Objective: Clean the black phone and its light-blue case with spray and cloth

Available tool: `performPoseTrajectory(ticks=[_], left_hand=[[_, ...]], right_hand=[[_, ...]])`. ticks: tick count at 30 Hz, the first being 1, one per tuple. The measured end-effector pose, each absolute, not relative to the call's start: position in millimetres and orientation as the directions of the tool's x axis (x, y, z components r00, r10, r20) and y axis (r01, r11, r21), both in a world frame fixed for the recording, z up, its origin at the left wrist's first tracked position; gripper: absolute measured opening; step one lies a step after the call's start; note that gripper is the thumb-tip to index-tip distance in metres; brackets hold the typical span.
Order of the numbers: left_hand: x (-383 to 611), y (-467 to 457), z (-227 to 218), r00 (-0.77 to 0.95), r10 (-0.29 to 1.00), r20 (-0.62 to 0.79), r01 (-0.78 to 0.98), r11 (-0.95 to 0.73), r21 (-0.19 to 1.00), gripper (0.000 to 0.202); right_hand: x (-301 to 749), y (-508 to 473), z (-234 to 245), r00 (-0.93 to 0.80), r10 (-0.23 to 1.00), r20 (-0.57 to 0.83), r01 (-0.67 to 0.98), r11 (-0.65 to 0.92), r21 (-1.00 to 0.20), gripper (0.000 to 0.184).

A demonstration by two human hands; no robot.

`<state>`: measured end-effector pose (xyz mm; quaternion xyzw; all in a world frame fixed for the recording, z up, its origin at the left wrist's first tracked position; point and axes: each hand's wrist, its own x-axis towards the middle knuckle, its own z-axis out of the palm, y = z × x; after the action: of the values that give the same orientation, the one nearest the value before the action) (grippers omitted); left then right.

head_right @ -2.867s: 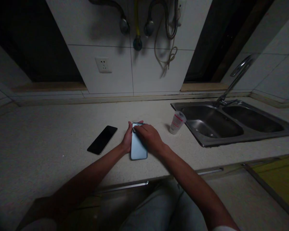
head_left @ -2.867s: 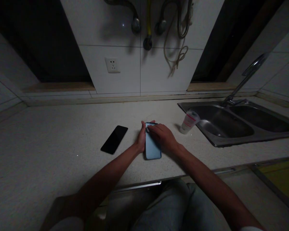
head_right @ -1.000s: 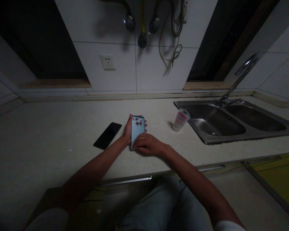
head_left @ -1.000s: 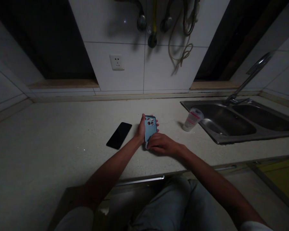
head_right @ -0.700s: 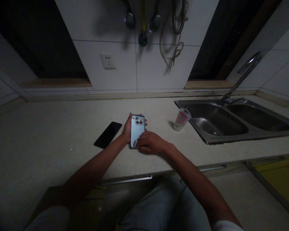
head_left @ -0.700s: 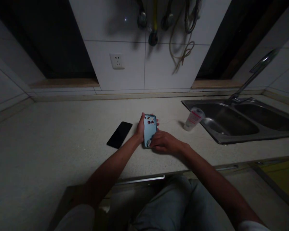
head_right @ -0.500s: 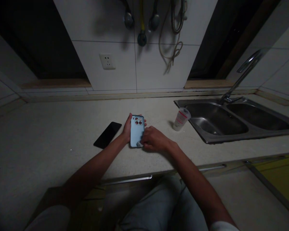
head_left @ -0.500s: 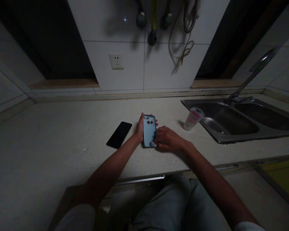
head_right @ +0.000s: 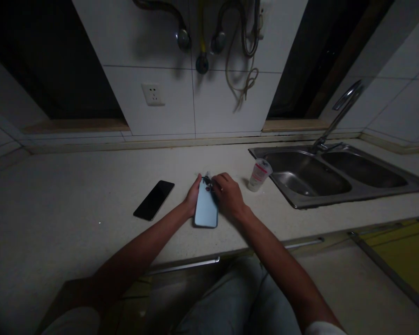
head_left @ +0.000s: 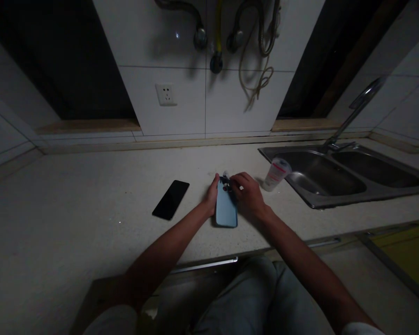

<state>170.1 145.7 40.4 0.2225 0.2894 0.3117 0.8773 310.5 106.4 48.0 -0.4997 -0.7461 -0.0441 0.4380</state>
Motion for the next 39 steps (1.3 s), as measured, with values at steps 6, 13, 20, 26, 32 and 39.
performPoseTrajectory(ticks=[6,13,20,26,32,39], left_hand=[[173.5,136.3,34.0,0.648,0.681,-0.342,-0.394,0.683,0.615,0.060],[172.2,135.8,34.1,0.684,0.644,-0.342,-0.344,0.698,0.628,0.067],[170.6,135.6,39.8,0.698,0.625,-0.351,-0.325,0.712,0.622,0.063],[167.8,134.6,45.5,0.704,0.681,-0.203,-0.477,0.665,0.576,0.057],[164.4,130.4,49.3,0.722,0.678,-0.138,-0.493,0.644,0.585,0.058],[162.4,128.8,41.8,0.768,0.576,-0.282,-0.318,0.724,0.613,0.066]], right_hand=[[302.0,102.6,48.2,-0.270,0.700,0.661,0.686,0.622,-0.378,0.022],[311.0,100.4,46.3,-0.276,0.696,0.663,0.743,0.592,-0.313,0.017],[315.5,97.6,47.9,-0.351,0.623,0.699,0.789,0.598,-0.137,0.020],[320.8,95.6,50.5,-0.361,0.566,0.741,0.844,0.536,0.002,0.012],[325.0,93.5,51.8,-0.309,0.602,0.736,0.832,0.547,-0.098,0.007],[319.6,92.9,49.3,-0.115,0.662,0.741,0.779,0.523,-0.346,0.008]])
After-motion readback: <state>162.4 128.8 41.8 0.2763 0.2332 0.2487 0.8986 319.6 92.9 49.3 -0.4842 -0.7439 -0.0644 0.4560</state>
